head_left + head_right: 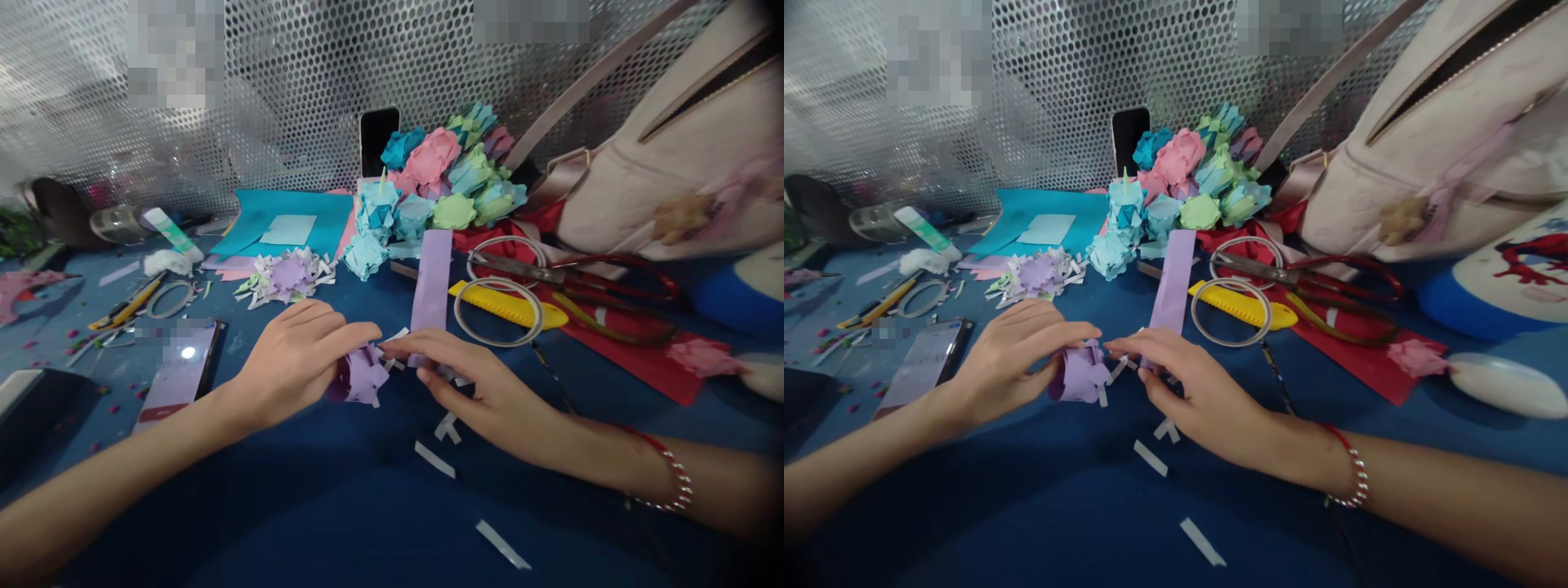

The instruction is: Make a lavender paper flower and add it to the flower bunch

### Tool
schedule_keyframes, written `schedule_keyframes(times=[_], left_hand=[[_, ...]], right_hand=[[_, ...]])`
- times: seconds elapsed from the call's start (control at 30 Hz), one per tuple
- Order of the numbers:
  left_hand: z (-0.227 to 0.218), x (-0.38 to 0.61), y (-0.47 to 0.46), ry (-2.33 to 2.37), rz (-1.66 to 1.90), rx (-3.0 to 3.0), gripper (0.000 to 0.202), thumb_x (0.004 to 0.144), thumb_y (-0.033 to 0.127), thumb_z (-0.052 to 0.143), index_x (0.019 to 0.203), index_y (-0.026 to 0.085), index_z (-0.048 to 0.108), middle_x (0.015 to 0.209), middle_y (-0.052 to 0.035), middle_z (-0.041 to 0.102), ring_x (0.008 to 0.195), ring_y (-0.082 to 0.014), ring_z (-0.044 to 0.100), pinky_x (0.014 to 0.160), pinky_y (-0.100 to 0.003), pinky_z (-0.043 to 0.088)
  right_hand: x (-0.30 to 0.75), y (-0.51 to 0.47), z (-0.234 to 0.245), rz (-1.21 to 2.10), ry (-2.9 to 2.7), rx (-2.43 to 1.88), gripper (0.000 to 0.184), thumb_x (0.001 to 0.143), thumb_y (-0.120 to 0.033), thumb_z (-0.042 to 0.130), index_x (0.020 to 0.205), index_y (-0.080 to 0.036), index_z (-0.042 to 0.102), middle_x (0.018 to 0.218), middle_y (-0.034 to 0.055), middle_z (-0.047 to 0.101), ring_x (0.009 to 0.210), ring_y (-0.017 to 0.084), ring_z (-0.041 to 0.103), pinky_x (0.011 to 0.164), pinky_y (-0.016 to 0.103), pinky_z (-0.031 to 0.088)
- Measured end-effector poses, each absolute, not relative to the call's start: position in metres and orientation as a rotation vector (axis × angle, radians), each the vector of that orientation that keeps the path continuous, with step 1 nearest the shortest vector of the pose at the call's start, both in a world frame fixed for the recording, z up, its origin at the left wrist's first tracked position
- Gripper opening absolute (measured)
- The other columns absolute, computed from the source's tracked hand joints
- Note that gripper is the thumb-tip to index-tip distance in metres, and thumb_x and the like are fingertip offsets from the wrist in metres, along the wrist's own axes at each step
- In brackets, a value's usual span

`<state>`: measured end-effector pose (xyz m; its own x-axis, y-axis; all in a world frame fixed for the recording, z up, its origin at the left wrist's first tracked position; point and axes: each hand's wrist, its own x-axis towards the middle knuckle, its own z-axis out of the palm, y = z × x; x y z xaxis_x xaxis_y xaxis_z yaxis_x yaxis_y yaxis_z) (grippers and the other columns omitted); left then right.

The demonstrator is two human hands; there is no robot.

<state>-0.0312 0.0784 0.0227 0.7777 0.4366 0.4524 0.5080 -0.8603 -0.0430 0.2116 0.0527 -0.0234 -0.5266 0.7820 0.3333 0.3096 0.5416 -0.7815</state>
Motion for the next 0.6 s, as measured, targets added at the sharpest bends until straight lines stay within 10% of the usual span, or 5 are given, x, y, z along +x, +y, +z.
schedule_keyframes(times=[0.6], left_hand=[[0.0278, -0.0388, 0.0825, -0.903, -0.831, -2.923, 0.027, 0.091, 0.005, 0.049, 0.08, 0.019, 0.07, 0.073, -0.0023, 0.068, 0.071, -0.0148, 0.06, 0.068, -0.03, 0.046]], right_hand=[[0.212, 0.0509, -0.0185, 0.909, -2.058, -0.872, 0.036, 0.095, -0.015, 0.044, 0.123, -0.026, 0.063, 0.116, 0.0071, 0.069, 0.103, 0.019, 0.066, 0.083, 0.03, 0.057]])
